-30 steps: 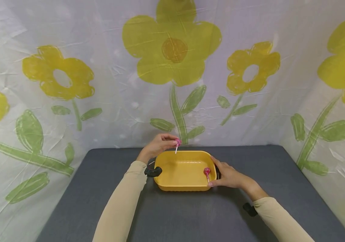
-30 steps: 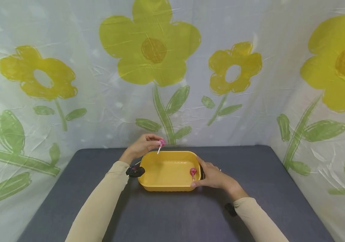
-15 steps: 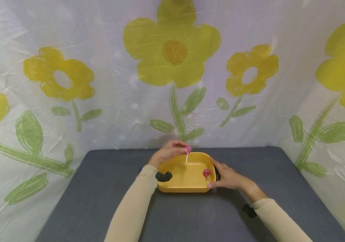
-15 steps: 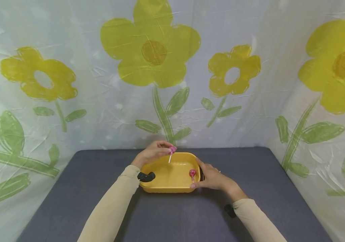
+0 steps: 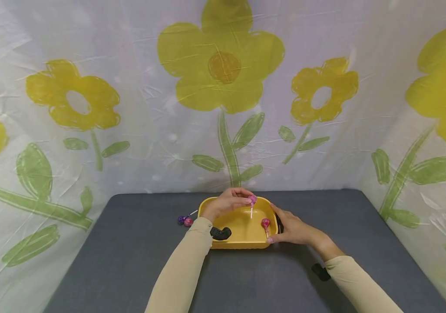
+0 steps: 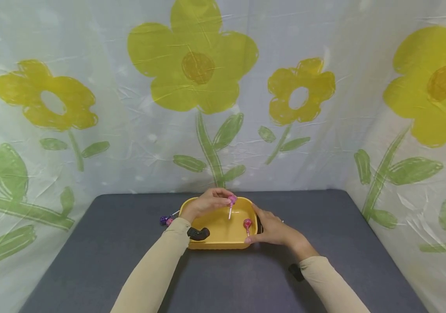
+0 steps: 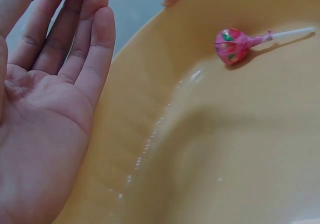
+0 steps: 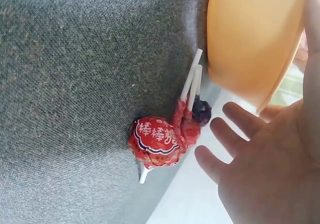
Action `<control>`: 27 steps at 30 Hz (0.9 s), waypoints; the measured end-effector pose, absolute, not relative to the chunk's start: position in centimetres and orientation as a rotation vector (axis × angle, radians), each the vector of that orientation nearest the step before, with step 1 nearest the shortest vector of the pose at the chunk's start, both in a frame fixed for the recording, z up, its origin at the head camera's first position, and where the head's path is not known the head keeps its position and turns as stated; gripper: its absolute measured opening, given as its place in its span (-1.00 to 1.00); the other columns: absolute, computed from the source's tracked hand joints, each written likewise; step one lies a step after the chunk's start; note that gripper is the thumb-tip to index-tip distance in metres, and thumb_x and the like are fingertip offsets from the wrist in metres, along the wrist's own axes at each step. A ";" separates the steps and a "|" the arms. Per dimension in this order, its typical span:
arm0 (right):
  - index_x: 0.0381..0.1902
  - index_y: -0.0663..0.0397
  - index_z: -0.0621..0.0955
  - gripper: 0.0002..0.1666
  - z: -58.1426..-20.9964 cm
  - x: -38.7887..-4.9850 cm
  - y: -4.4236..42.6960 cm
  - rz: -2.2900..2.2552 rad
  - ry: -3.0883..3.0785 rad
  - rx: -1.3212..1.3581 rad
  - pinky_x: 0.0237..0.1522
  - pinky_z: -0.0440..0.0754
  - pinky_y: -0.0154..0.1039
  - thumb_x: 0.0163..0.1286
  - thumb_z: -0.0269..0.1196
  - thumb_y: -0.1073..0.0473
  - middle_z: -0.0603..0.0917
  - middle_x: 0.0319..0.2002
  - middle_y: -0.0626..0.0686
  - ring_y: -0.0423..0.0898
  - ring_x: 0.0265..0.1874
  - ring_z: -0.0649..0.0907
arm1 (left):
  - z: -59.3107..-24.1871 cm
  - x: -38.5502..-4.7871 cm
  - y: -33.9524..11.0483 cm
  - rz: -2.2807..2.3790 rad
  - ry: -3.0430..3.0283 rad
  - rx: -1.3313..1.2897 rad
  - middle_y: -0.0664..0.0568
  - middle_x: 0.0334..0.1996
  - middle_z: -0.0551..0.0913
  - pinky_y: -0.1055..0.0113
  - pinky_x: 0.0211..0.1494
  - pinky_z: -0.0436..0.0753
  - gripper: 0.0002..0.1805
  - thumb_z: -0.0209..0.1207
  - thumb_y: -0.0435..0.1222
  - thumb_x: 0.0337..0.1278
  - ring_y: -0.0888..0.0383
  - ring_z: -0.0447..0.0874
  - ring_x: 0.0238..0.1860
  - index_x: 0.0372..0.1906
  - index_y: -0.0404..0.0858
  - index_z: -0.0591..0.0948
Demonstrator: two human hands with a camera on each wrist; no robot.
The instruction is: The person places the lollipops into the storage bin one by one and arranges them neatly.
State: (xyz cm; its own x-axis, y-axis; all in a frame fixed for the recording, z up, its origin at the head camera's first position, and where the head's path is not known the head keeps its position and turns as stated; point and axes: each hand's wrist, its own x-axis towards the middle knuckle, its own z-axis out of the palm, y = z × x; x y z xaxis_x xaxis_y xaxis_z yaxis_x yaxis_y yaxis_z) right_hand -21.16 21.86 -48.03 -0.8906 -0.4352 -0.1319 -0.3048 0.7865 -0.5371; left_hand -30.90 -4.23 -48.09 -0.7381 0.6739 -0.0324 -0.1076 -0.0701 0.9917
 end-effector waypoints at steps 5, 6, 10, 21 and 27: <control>0.60 0.11 -0.10 0.40 -48.1 -21.2 21.8 -0.755 2.718 -0.563 0.38 0.27 0.34 0.11 0.42 -0.32 0.16 0.52 0.34 0.33 0.47 0.24 | -48.6 -30.6 -3.9 1.846 1.659 0.589 0.17 -0.19 0.74 -0.07 0.39 0.43 -0.71 0.13 -0.51 0.30 0.25 0.71 -0.11 0.08 -0.40 0.59; 0.60 0.10 -0.11 0.40 -48.1 -21.2 21.8 -0.751 2.718 -0.556 0.37 0.27 0.34 0.11 0.42 -0.32 0.17 0.52 0.34 0.33 0.47 0.24 | -48.6 -30.6 -3.8 1.848 1.652 0.589 0.16 -0.19 0.74 -0.02 0.37 0.48 -0.72 0.13 -0.51 0.30 0.24 0.71 -0.11 0.08 -0.39 0.60; 0.60 0.10 -0.11 0.41 -48.0 -21.2 21.9 -0.741 2.720 -0.539 0.37 0.27 0.34 0.10 0.42 -0.34 0.17 0.52 0.34 0.33 0.47 0.24 | -48.8 -30.6 -3.5 1.846 1.634 0.610 0.15 -0.19 0.74 0.23 0.20 0.65 -0.71 0.14 -0.52 0.29 0.23 0.71 -0.11 0.08 -0.38 0.60; 0.60 0.09 -0.11 0.41 -47.9 -21.2 21.9 -0.743 2.722 -0.547 0.38 0.27 0.34 0.10 0.43 -0.33 0.17 0.52 0.33 0.31 0.47 0.25 | -49.3 -30.5 -2.8 1.721 1.694 0.661 0.16 -0.16 0.71 0.29 0.19 0.64 -0.65 0.14 -0.50 0.30 0.26 0.68 -0.10 0.16 -0.46 0.54; 0.60 0.14 -0.12 0.41 -48.2 -21.1 21.9 -0.782 2.716 -0.584 0.37 0.26 0.35 0.11 0.43 -0.30 0.18 0.51 0.33 0.33 0.47 0.25 | -49.8 -30.3 -2.2 1.617 1.758 0.665 0.05 -0.01 0.73 0.26 0.22 0.62 -0.61 0.18 -0.46 0.29 0.28 0.66 -0.07 0.20 -0.42 0.57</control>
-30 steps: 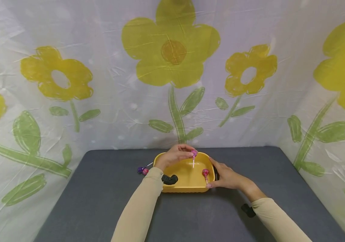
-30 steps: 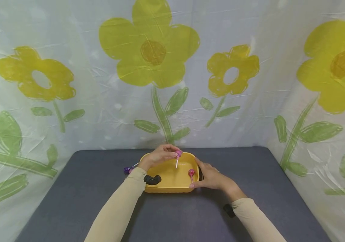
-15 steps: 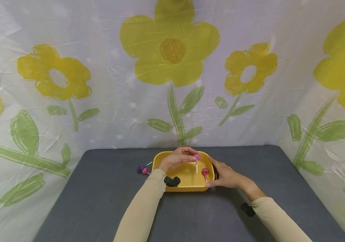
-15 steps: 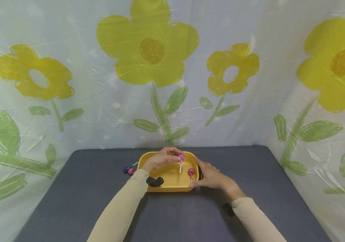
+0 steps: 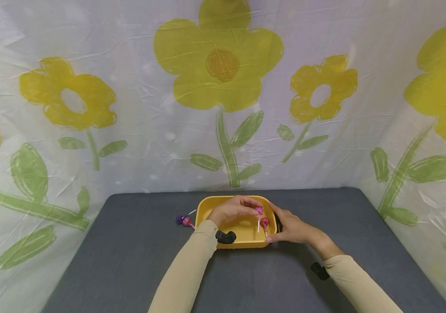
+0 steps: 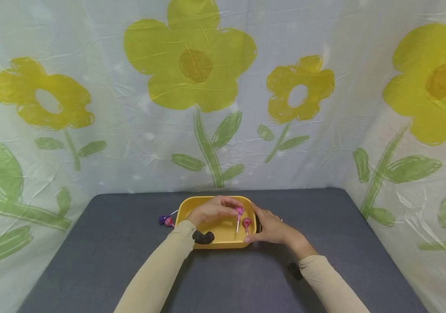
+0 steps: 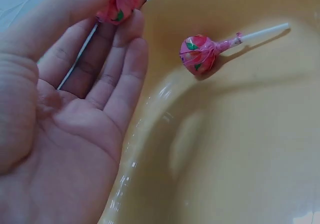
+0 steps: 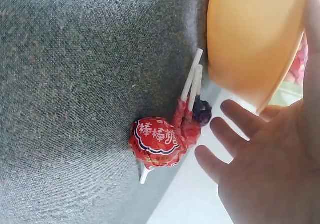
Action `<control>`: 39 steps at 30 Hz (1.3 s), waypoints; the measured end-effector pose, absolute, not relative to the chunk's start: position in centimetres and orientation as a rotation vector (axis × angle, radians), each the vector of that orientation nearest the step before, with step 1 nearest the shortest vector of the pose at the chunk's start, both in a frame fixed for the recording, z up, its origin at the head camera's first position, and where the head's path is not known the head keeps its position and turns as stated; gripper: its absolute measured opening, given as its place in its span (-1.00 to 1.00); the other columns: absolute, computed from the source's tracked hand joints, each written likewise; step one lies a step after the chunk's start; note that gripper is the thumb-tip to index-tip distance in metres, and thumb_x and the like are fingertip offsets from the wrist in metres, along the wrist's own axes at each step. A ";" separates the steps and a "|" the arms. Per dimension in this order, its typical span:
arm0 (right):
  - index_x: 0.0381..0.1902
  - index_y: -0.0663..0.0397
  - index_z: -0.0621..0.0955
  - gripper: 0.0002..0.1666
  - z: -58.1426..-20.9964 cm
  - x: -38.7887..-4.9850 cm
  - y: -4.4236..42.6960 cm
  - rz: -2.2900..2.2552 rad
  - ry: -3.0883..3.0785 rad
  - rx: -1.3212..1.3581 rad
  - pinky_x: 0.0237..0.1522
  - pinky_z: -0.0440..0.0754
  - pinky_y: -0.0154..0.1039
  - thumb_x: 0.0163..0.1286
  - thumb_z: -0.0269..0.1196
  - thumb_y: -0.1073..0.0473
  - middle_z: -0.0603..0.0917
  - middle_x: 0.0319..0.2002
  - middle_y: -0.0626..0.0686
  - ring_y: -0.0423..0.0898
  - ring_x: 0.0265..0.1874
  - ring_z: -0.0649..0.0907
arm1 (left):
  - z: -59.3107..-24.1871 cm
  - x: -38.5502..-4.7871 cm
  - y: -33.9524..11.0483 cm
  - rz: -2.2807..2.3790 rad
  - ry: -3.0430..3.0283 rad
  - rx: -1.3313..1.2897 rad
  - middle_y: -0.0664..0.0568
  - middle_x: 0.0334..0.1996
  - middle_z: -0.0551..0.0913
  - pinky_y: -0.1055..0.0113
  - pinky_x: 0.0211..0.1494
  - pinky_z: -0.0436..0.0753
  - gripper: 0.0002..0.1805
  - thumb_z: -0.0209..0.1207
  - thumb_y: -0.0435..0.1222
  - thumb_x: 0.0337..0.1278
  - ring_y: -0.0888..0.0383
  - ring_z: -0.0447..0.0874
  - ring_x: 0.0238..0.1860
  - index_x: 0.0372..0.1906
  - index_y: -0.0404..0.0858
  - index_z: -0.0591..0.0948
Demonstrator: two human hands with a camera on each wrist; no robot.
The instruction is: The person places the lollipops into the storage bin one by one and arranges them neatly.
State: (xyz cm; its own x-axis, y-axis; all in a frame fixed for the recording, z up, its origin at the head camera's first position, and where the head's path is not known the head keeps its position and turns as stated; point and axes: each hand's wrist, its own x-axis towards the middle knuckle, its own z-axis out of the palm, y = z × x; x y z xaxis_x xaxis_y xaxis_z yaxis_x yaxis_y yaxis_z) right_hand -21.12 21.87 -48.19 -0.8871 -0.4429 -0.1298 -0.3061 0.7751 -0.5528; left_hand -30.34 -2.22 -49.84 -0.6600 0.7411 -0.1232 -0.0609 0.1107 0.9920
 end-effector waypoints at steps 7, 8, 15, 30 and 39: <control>0.60 0.14 -0.12 0.42 -48.3 -21.0 21.9 -0.789 2.716 -0.594 0.36 0.26 0.37 0.11 0.43 -0.31 0.18 0.51 0.34 0.34 0.46 0.25 | -50.2 -30.0 -2.0 1.589 1.773 0.654 0.08 -0.10 0.75 0.32 0.12 0.66 -0.64 0.21 -0.45 0.25 0.26 0.68 -0.11 0.14 -0.42 0.61; 0.60 0.14 -0.12 0.42 -48.2 -21.0 22.0 -0.791 2.715 -0.590 0.36 0.26 0.37 0.11 0.43 -0.32 0.18 0.51 0.35 0.34 0.46 0.25 | -50.2 -30.0 -2.0 1.586 1.775 0.650 0.09 -0.12 0.75 0.33 0.10 0.66 -0.65 0.23 -0.46 0.24 0.25 0.68 -0.12 0.12 -0.43 0.61; 0.60 0.15 -0.10 0.41 -48.2 -21.0 22.0 -0.781 2.721 -0.580 0.35 0.29 0.35 0.10 0.43 -0.32 0.21 0.50 0.35 0.34 0.45 0.27 | -50.4 -29.8 -2.0 1.525 1.864 0.621 -0.01 -0.12 0.78 0.36 0.00 0.69 -0.69 0.31 -0.44 0.15 0.27 0.71 -0.18 0.02 -0.40 0.67; 0.60 0.12 -0.11 0.41 -48.3 -21.1 21.9 -0.775 2.721 -0.580 0.35 0.28 0.36 0.10 0.44 -0.30 0.20 0.50 0.35 0.34 0.45 0.26 | -50.5 -29.9 -1.9 1.385 2.024 0.703 -0.04 -0.11 0.80 0.47 -0.10 0.63 -0.74 0.39 -0.35 0.08 0.32 0.69 -0.23 -0.08 -0.28 0.75; 0.60 0.13 -0.12 0.42 -48.3 -21.2 22.0 -0.785 2.715 -0.582 0.37 0.25 0.36 0.10 0.44 -0.31 0.18 0.51 0.35 0.34 0.47 0.24 | -50.8 -30.2 -1.8 1.346 2.071 0.749 -0.04 -0.15 0.81 0.49 -0.11 0.62 -0.77 0.39 -0.37 0.07 0.33 0.68 -0.24 -0.12 -0.29 0.77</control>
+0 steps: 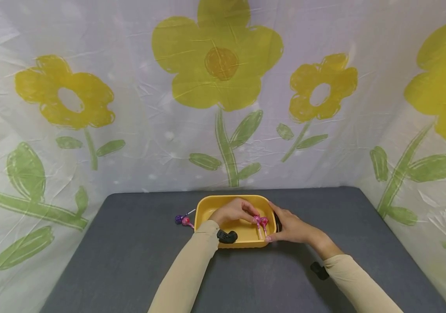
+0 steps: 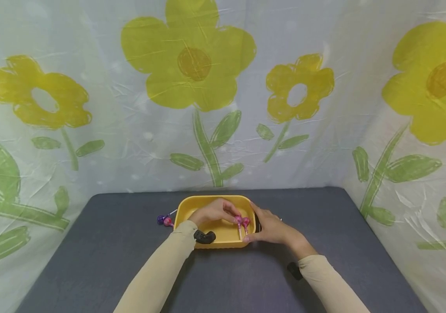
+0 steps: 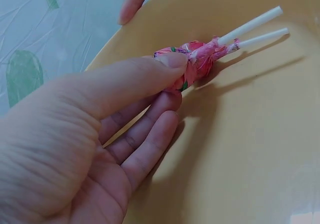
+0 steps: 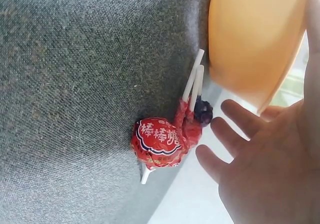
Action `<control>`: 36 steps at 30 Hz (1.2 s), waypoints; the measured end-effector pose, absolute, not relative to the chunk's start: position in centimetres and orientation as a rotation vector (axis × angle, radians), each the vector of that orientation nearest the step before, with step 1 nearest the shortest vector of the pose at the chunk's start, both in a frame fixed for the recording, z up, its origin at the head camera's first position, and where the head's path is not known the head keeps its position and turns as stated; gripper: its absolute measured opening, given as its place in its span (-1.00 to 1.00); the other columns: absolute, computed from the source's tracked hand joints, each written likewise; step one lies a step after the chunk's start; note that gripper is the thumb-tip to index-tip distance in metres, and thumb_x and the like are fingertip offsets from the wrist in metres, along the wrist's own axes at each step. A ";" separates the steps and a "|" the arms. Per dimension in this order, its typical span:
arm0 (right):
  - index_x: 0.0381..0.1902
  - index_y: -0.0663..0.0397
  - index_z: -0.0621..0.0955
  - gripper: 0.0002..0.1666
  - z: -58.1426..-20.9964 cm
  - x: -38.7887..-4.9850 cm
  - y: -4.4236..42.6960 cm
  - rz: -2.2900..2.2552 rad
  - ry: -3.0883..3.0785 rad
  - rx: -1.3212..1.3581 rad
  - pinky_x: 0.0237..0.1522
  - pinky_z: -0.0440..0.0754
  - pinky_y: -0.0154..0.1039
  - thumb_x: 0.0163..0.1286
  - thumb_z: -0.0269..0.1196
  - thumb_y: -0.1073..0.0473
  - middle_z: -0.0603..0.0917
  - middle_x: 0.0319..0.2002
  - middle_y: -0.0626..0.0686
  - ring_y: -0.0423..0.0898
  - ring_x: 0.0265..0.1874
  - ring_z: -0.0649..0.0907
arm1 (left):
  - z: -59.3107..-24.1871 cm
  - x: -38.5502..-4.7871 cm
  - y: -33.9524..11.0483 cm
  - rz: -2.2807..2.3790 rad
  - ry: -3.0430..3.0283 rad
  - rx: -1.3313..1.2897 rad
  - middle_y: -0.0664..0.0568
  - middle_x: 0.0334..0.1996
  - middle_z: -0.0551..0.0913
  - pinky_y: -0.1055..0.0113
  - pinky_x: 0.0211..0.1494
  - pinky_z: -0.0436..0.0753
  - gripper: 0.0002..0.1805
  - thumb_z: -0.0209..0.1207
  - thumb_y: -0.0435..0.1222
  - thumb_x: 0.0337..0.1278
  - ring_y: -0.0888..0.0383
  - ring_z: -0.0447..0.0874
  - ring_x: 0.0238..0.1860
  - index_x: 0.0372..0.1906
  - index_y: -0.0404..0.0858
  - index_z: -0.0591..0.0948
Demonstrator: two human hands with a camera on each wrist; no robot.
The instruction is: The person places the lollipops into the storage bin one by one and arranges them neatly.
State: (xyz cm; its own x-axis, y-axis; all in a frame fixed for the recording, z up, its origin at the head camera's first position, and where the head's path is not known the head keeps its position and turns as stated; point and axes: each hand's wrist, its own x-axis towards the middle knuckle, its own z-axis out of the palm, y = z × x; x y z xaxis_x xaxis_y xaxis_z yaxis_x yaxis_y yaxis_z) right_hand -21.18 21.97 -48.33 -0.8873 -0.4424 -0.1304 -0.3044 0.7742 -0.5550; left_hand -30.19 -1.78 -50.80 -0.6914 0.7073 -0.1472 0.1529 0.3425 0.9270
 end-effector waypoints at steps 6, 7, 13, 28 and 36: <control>0.60 0.13 -0.11 0.41 -48.3 -21.2 21.9 -0.785 2.715 -0.567 0.37 0.25 0.35 0.10 0.44 -0.30 0.18 0.51 0.35 0.33 0.47 0.24 | -50.8 -30.2 -1.8 1.349 2.069 0.754 -0.07 -0.15 0.80 0.48 -0.10 0.61 -0.77 0.39 -0.39 0.06 0.32 0.68 -0.24 -0.13 -0.31 0.76; 0.60 0.13 -0.11 0.41 -48.3 -21.2 21.9 -0.785 2.714 -0.567 0.37 0.25 0.36 0.10 0.44 -0.30 0.18 0.51 0.35 0.34 0.47 0.24 | -50.7 -30.2 -1.9 1.349 2.071 0.750 -0.07 -0.15 0.80 0.48 -0.11 0.61 -0.77 0.39 -0.39 0.05 0.32 0.67 -0.24 -0.13 -0.31 0.76; 0.60 0.13 -0.11 0.42 -48.3 -21.2 21.9 -0.789 2.708 -0.569 0.36 0.25 0.37 0.09 0.44 -0.32 0.19 0.50 0.36 0.34 0.46 0.24 | -50.9 -30.3 -1.9 1.336 2.095 0.744 -0.09 -0.16 0.80 0.49 -0.13 0.61 -0.76 0.41 -0.38 0.03 0.33 0.66 -0.26 -0.14 -0.32 0.76; 0.60 0.13 -0.10 0.42 -48.2 -21.2 22.0 -0.794 2.713 -0.581 0.37 0.26 0.34 0.09 0.43 -0.35 0.19 0.50 0.36 0.34 0.46 0.25 | -51.1 -30.4 -1.6 1.311 2.127 0.784 -0.12 -0.15 0.80 0.47 -0.11 0.66 -0.77 0.40 -0.39 0.04 0.33 0.69 -0.27 -0.13 -0.32 0.76; 0.60 0.16 -0.11 0.44 -48.3 -21.3 22.0 -0.777 2.719 -0.609 0.35 0.28 0.36 0.08 0.41 -0.38 0.21 0.48 0.39 0.37 0.44 0.27 | -51.2 -30.4 -1.4 1.290 2.136 0.779 -0.12 -0.14 0.80 0.45 -0.10 0.68 -0.77 0.39 -0.40 0.05 0.33 0.70 -0.28 -0.13 -0.31 0.76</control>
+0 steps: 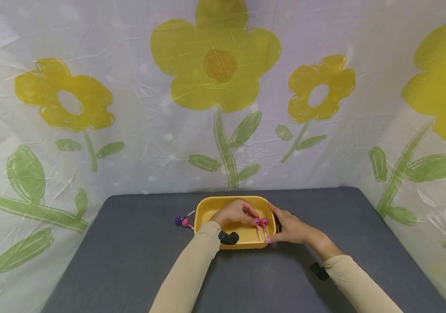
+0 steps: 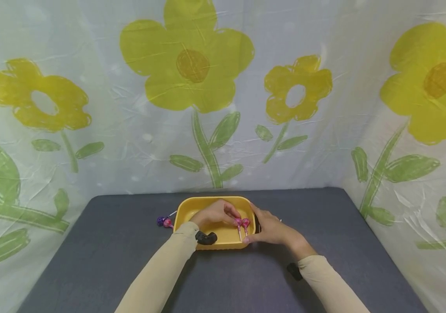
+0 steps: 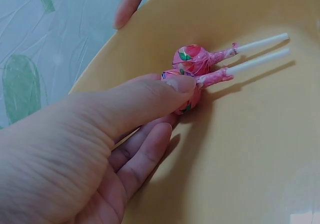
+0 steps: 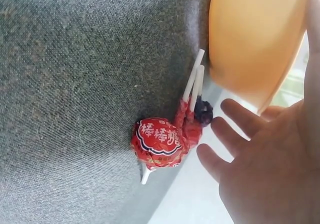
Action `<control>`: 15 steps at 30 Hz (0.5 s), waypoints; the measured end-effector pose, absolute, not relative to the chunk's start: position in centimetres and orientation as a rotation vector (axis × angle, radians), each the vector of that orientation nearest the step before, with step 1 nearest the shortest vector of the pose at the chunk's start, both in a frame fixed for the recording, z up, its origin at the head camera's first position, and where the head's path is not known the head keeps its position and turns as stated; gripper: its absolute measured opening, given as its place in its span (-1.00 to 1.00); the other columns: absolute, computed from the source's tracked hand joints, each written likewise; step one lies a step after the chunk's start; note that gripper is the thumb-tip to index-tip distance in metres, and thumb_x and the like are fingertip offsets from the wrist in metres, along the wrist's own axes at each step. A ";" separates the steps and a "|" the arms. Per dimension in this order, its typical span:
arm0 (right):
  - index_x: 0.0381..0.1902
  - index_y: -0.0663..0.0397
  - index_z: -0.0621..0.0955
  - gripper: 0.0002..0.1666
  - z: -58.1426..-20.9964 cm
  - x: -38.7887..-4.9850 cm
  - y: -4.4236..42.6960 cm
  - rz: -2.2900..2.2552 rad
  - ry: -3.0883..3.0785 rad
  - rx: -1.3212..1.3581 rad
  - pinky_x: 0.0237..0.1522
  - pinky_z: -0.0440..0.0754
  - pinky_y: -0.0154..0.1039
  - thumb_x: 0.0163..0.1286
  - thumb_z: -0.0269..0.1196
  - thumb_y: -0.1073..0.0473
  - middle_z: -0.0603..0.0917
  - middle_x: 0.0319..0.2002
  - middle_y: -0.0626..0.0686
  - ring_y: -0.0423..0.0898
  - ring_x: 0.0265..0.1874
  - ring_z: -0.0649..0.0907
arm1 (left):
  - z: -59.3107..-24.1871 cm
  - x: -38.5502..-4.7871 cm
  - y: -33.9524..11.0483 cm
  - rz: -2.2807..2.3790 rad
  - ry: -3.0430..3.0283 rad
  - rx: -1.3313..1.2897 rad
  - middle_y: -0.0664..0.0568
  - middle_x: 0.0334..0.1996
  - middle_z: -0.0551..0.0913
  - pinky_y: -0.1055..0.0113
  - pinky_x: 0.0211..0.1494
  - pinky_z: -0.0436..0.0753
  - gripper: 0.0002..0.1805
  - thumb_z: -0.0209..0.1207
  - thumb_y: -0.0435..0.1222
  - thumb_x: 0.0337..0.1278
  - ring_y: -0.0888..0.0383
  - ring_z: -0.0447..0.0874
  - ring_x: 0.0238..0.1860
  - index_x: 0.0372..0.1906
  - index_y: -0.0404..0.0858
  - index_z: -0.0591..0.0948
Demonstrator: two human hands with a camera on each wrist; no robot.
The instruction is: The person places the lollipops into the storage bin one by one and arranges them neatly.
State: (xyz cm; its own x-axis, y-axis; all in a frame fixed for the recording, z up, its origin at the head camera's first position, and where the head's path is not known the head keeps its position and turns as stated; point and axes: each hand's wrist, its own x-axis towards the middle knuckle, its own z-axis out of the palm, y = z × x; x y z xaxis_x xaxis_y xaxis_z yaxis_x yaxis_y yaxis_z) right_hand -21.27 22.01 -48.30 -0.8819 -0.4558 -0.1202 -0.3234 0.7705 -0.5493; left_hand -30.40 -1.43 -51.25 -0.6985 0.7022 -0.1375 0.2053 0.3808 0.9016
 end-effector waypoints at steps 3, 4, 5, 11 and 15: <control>0.60 0.11 -0.11 0.42 -48.2 -21.2 22.0 -0.776 2.720 -0.584 0.36 0.28 0.35 0.09 0.42 -0.35 0.20 0.49 0.38 0.36 0.45 0.26 | -51.1 -30.4 -1.4 1.290 2.141 0.784 -0.13 -0.15 0.80 0.46 -0.11 0.67 -0.77 0.39 -0.41 0.05 0.33 0.68 -0.29 -0.13 -0.31 0.76; 0.60 0.12 -0.10 0.42 -48.2 -21.2 22.0 -0.777 2.722 -0.581 0.35 0.28 0.35 0.09 0.43 -0.35 0.21 0.49 0.38 0.36 0.45 0.26 | -51.1 -30.3 -1.4 1.290 2.143 0.789 -0.13 -0.15 0.79 0.46 -0.11 0.66 -0.77 0.40 -0.41 0.05 0.33 0.68 -0.29 -0.13 -0.31 0.76; 0.60 0.12 -0.10 0.42 -48.2 -21.2 22.0 -0.780 2.721 -0.581 0.35 0.28 0.35 0.09 0.43 -0.33 0.21 0.49 0.38 0.36 0.45 0.26 | -51.1 -30.3 -1.4 1.288 2.144 0.794 -0.13 -0.15 0.79 0.47 -0.11 0.66 -0.77 0.40 -0.41 0.05 0.33 0.67 -0.29 -0.13 -0.31 0.76; 0.60 0.12 -0.10 0.44 -48.3 -21.1 22.0 -0.773 2.714 -0.568 0.37 0.27 0.34 0.07 0.42 -0.38 0.20 0.49 0.36 0.34 0.46 0.26 | -51.3 -30.3 -1.4 1.252 2.168 0.797 -0.10 -0.14 0.79 0.48 -0.12 0.65 -0.76 0.42 -0.38 0.03 0.33 0.67 -0.28 -0.14 -0.27 0.76; 0.60 0.13 -0.11 0.44 -48.1 -21.1 22.0 -0.765 2.716 -0.573 0.35 0.27 0.35 0.08 0.41 -0.38 0.21 0.49 0.39 0.36 0.45 0.26 | -51.3 -30.4 -1.3 1.259 2.165 0.781 -0.08 -0.13 0.79 0.44 -0.08 0.67 -0.75 0.41 -0.38 0.03 0.30 0.71 -0.25 -0.12 -0.27 0.76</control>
State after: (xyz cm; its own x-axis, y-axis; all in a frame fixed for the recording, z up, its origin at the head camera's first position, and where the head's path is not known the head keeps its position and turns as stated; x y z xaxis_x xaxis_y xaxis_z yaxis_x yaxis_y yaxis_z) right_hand -21.12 21.97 -48.08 -0.8879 -0.4379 -0.1406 -0.3001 0.7833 -0.5444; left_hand -30.41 -1.30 -51.25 -0.7031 0.6969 -0.1414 0.2217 0.4037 0.8876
